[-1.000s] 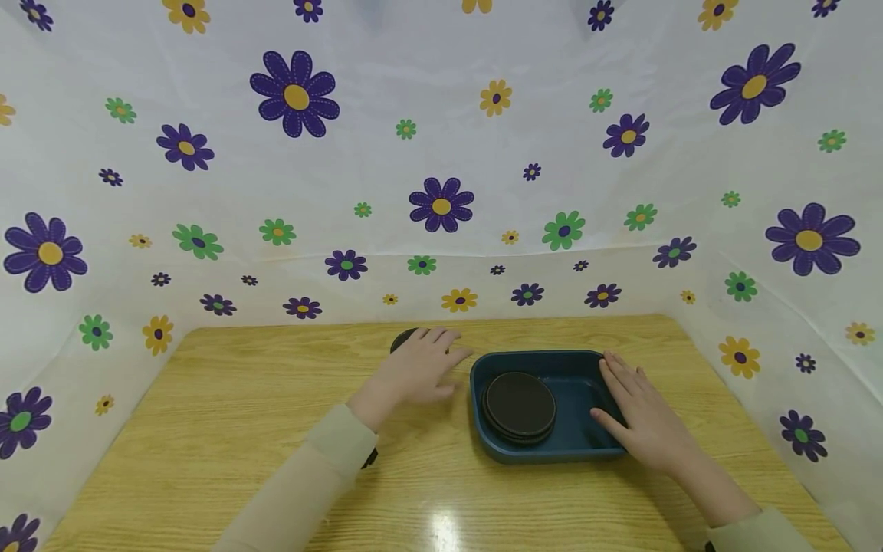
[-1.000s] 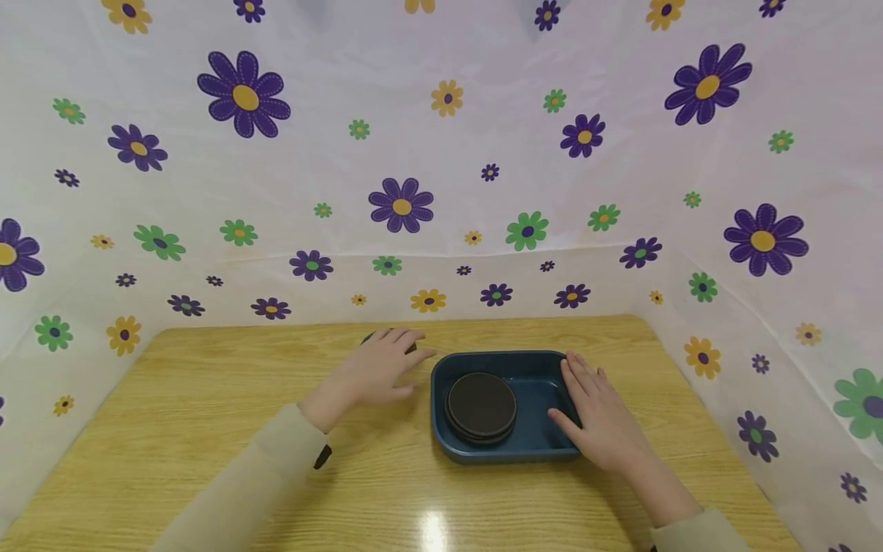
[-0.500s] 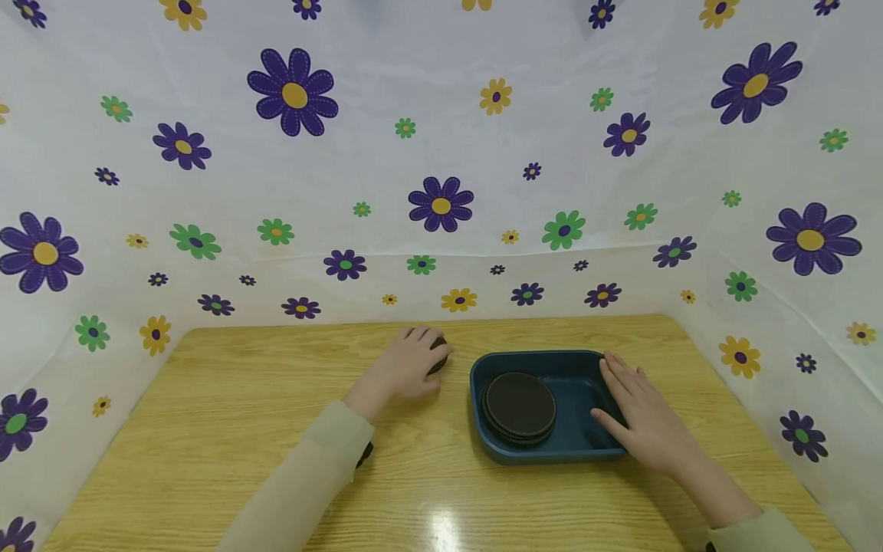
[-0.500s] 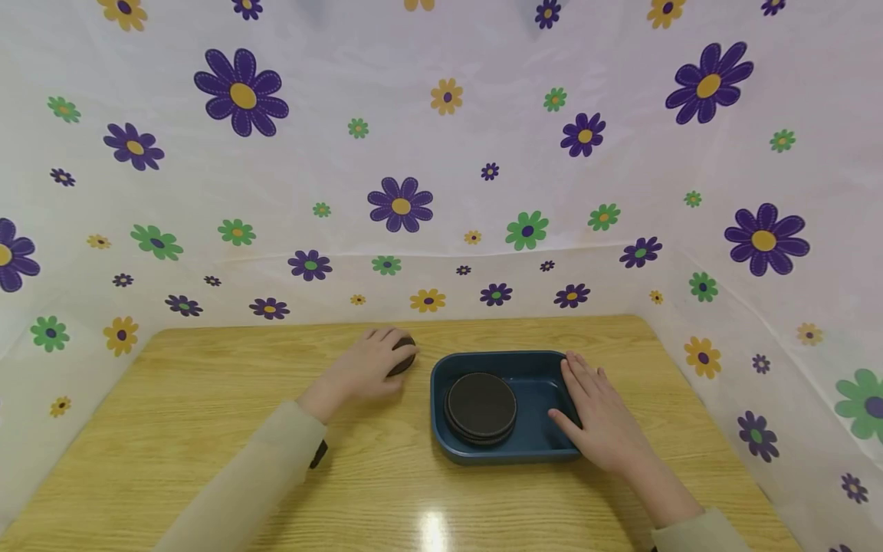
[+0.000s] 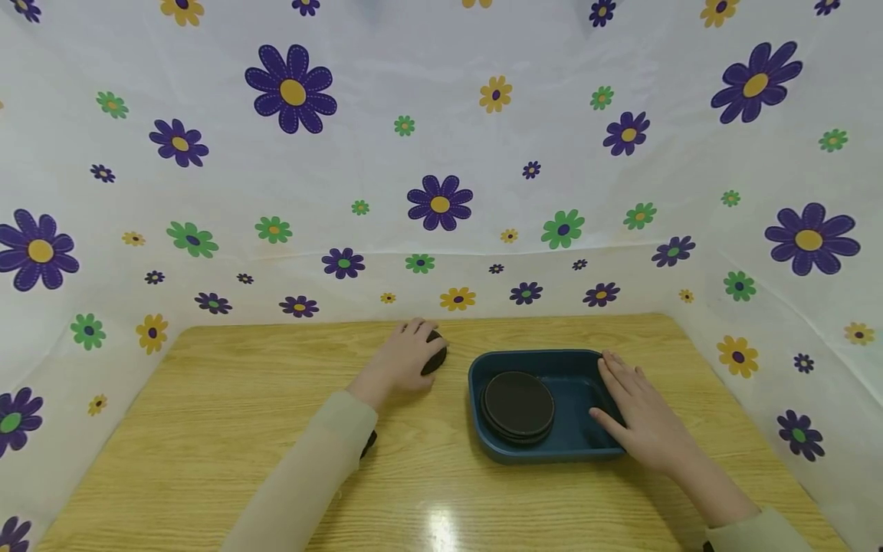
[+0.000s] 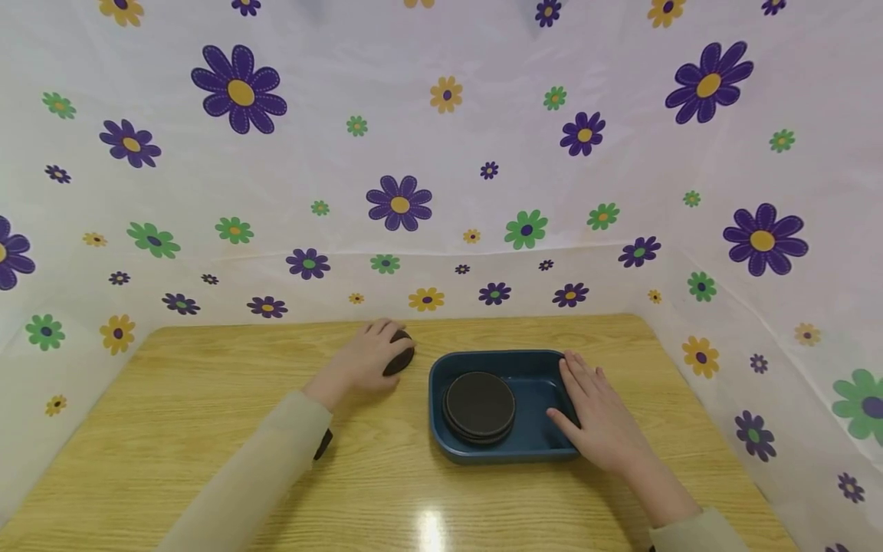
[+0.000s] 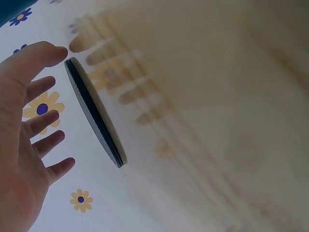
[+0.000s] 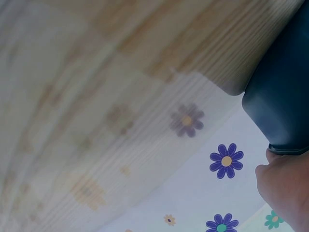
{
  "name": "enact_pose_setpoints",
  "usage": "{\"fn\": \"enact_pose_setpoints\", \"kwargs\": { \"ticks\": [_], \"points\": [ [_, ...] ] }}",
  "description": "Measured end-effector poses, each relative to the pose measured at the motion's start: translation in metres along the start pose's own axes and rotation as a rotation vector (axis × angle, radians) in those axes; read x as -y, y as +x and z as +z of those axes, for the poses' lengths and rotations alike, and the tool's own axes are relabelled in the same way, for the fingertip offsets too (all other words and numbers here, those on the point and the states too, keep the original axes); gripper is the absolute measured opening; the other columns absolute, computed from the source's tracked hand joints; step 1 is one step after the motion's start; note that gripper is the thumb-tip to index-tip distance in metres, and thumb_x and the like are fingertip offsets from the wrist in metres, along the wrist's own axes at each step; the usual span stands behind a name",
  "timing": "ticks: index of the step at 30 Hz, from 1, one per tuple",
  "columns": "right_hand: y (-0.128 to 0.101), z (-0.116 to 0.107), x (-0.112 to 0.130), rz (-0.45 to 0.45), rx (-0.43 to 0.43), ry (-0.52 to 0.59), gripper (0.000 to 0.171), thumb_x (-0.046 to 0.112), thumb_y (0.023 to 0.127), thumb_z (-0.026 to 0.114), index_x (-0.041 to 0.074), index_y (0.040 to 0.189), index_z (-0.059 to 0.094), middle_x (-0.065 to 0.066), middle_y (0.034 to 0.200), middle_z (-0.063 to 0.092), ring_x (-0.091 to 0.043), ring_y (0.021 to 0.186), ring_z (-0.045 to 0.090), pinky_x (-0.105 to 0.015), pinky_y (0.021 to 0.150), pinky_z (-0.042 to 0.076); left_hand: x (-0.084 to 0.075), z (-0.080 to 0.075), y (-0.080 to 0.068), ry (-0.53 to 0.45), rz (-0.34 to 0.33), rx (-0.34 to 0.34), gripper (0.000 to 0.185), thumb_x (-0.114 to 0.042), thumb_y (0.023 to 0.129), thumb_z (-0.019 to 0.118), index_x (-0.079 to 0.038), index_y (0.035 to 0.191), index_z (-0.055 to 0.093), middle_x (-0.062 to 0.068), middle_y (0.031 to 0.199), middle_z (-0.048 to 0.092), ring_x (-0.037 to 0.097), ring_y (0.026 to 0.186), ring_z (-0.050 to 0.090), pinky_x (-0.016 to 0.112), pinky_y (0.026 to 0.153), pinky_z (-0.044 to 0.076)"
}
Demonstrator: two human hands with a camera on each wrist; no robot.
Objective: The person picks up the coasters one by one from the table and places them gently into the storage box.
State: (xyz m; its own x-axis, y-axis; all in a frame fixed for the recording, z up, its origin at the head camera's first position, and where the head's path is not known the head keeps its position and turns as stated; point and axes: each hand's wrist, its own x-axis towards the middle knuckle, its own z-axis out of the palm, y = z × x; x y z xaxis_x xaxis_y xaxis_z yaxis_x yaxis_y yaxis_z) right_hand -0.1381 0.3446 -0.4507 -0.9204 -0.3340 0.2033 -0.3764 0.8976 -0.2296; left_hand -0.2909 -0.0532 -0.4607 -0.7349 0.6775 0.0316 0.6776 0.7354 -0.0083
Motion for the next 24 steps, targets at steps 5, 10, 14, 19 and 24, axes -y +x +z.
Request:
{"fn": "enact_pose_setpoints", "kwargs": {
  "ticks": [5,10,14,19,24],
  "points": [
    [-0.0002,-0.0001,0.0003,0.008,0.01,0.011,0.081,0.038,0.108,0.059,-0.007,0.165,0.025,-0.029,0.173,0.023,-0.047,0.161,0.022,-0.025,0.131,-0.015,0.0029,-0.0004,0.003,-0.033,-0.025,0.02,0.061,-0.037,0.093,0.078,-0.019,0.147,0.059,0.018,0.16,0.044,0.041,0.15,0.039,0.061,0.122,0.035],
    [-0.0001,0.0,0.0008,0.003,0.001,0.011,0.08,0.036,0.107,0.061,-0.006,0.165,0.025,-0.029,0.172,0.024,-0.046,0.162,0.021,-0.023,0.13,-0.015,0.0058,-0.0005,0.0056,-0.081,-0.058,0.045,0.063,-0.036,0.091,0.078,-0.02,0.149,0.057,0.019,0.162,0.042,0.041,0.151,0.037,0.062,0.123,0.034],
    [0.0,0.0,0.0007,0.004,0.001,0.007,0.08,0.035,0.107,0.061,-0.007,0.165,0.025,-0.029,0.172,0.024,-0.046,0.161,0.022,-0.021,0.129,-0.016,0.0076,-0.0004,0.0075,-0.102,-0.084,0.062,0.065,-0.037,0.091,0.076,-0.021,0.151,0.057,0.02,0.163,0.041,0.042,0.151,0.037,0.064,0.122,0.034],
    [-0.0001,0.0003,0.0,0.008,0.009,0.007,0.081,0.036,0.107,0.061,-0.007,0.165,0.025,-0.029,0.173,0.023,-0.046,0.162,0.021,-0.022,0.129,-0.016,0.0086,0.0006,0.0092,-0.103,-0.093,0.093,0.068,-0.039,0.092,0.074,-0.023,0.155,0.054,0.019,0.162,0.041,0.042,0.149,0.04,0.064,0.119,0.038],
    [0.0002,0.0012,-0.0005,0.0,-0.001,0.005,0.08,0.037,0.107,0.061,-0.007,0.165,0.026,-0.029,0.172,0.025,-0.047,0.161,0.023,-0.024,0.13,-0.014,0.0079,0.0002,0.0087,-0.127,-0.11,0.135,0.072,-0.04,0.093,0.072,-0.025,0.16,0.048,0.018,0.164,0.039,0.041,0.151,0.038,0.065,0.118,0.04]
  ]
}}
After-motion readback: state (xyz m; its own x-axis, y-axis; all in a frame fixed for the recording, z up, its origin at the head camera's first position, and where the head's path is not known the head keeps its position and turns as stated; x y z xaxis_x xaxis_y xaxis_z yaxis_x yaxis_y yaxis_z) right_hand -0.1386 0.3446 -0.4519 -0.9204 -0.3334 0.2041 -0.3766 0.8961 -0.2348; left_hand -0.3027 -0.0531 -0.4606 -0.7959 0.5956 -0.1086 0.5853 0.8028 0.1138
